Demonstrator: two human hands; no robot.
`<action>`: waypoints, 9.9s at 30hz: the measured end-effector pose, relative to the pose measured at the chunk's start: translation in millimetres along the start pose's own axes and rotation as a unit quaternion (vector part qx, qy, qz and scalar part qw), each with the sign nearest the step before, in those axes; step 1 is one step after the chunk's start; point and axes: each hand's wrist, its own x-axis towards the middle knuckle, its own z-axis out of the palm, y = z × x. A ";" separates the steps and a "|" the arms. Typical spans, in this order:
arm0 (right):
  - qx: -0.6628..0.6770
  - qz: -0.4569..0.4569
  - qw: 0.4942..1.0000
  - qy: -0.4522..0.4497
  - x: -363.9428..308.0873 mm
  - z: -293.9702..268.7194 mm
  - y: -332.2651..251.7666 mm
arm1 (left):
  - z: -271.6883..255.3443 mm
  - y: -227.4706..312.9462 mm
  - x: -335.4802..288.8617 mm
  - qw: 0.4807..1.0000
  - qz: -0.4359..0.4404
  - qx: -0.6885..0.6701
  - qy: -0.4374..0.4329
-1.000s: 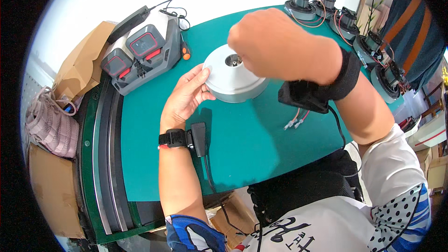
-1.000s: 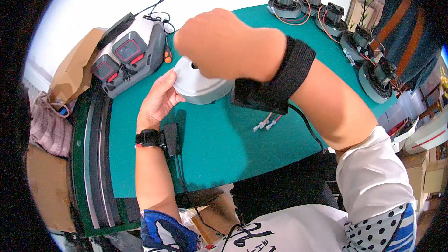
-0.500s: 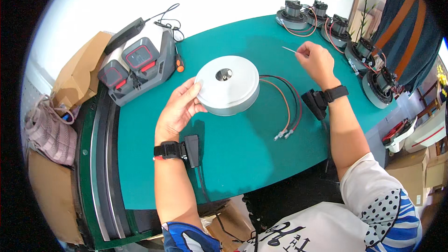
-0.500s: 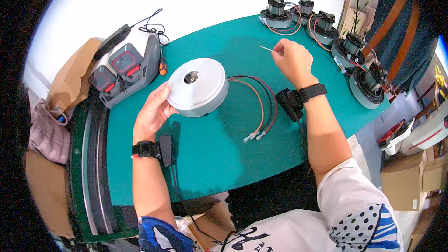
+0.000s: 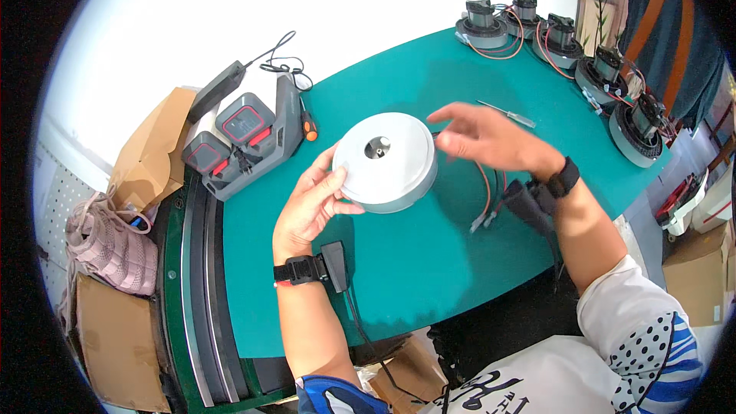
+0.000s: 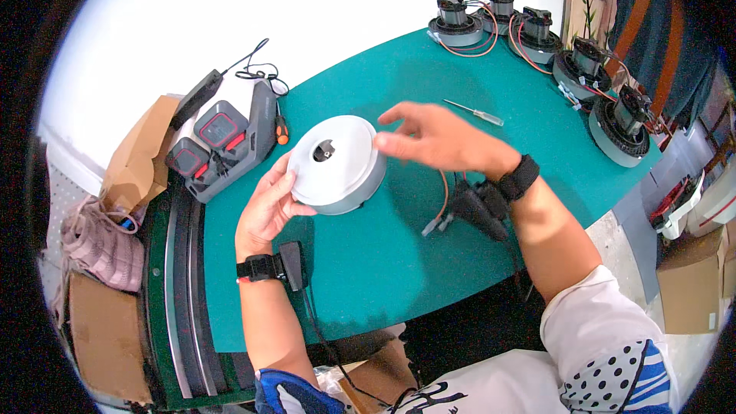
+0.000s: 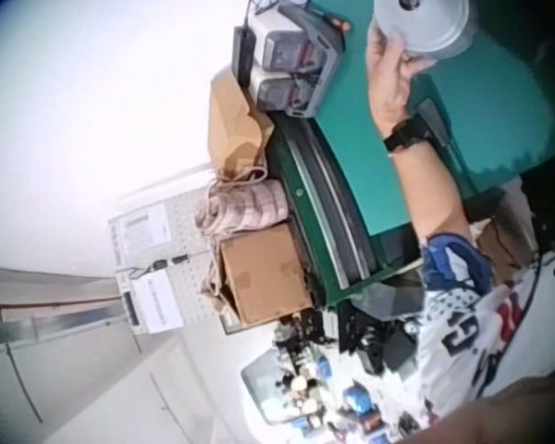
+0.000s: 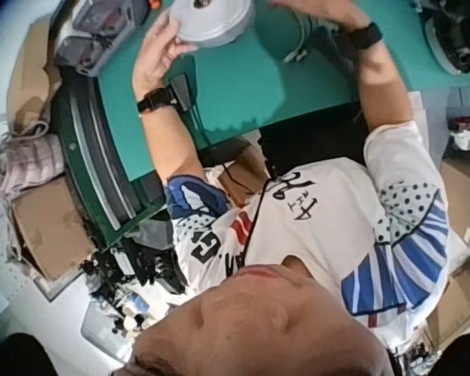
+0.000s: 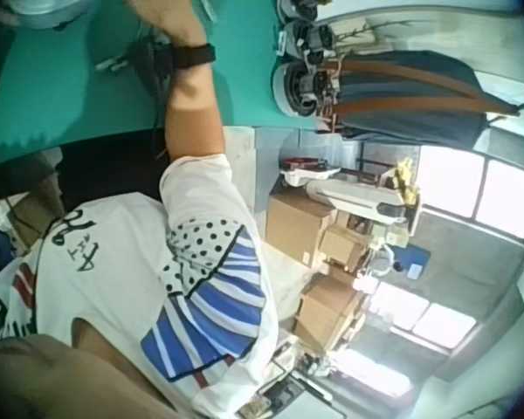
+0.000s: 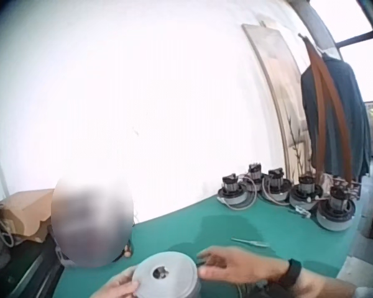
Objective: Assembling the metal housing and wiring for an electromechanical motor component.
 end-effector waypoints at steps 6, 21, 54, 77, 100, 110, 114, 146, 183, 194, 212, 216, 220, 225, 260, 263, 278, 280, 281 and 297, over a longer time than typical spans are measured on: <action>0.140 0.049 0.988 -0.041 9.8 25.9 -13.8 | 2.8 -3.0 -2.4 0.999 -0.015 0.015 -0.047; 0.263 0.083 0.961 0.009 25.0 25.0 19.2 | -11.3 -9.0 6.0 0.996 -0.012 0.065 -0.065; 0.345 0.104 0.933 -0.011 11.1 21.1 21.8 | 16.5 -6.7 5.4 0.997 0.028 0.019 -0.070; 0.517 0.166 0.836 -0.075 31.5 15.4 46.0 | 17.7 -14.3 12.1 0.997 0.045 0.059 0.016; 0.129 0.064 0.979 -0.145 3.3 -3.0 -0.9 | 24.2 -6.8 8.0 0.996 0.039 0.076 -0.004; 0.111 -0.010 0.989 -0.094 4.5 2.1 0.1 | 29.2 -1.9 7.2 0.984 0.109 0.137 0.026; -0.020 -0.016 0.998 -0.065 6.3 9.1 0.0 | 20.7 -10.1 10.5 0.978 0.125 0.160 0.041; -0.278 -0.124 0.952 0.007 -11.3 19.5 -41.4 | -3.6 -19.3 7.4 0.997 -0.033 0.073 -0.009; -0.366 -0.276 0.886 -0.074 -32.5 21.8 -55.2 | 19.4 -16.9 7.1 0.986 0.082 0.074 -0.125; -0.412 -0.330 0.846 -0.070 -30.5 5.9 -23.5 | 19.7 -16.2 8.0 0.976 0.075 0.196 -0.061; -0.370 -0.192 0.903 -0.107 -22.4 -14.7 -8.8 | 17.4 -14.7 6.9 0.987 -0.024 0.144 -0.059; -0.335 -0.148 0.928 -0.070 -37.2 -41.8 0.4 | 14.9 -17.1 7.5 0.987 -0.017 0.148 -0.054; -0.445 -0.014 0.896 -0.005 -40.5 -87.5 25.1 | 16.0 -17.4 8.7 0.986 -0.021 0.156 -0.055; -0.459 0.011 0.888 -0.039 -28.2 -95.6 58.5 | 33.3 0.9 7.2 0.971 -0.048 0.231 -0.040; -0.267 -0.235 0.922 -0.152 -125.9 -16.3 -25.5 | 79.3 -26.4 -3.3 0.882 0.053 0.412 0.222; -0.384 -0.275 0.880 -0.058 -103.1 -33.8 -21.0 | 72.8 -22.9 10.1 0.948 -0.026 0.287 0.133; -0.396 -0.306 0.866 -0.012 -37.5 -33.2 15.7 | 66.5 -44.0 -13.9 0.959 -0.004 0.236 0.155; -0.364 -0.316 0.876 0.002 -32.9 -30.5 20.3 | 64.4 -36.0 -11.7 0.964 -0.019 0.220 0.148; -0.326 -0.323 0.888 0.013 -30.7 -27.8 21.5 | 65.4 -32.5 -11.9 0.963 -0.060 0.212 0.155; -0.212 -0.186 0.951 -0.123 -37.9 -10.3 3.6 | 93.4 -9.6 21.2 0.935 -0.035 0.329 0.130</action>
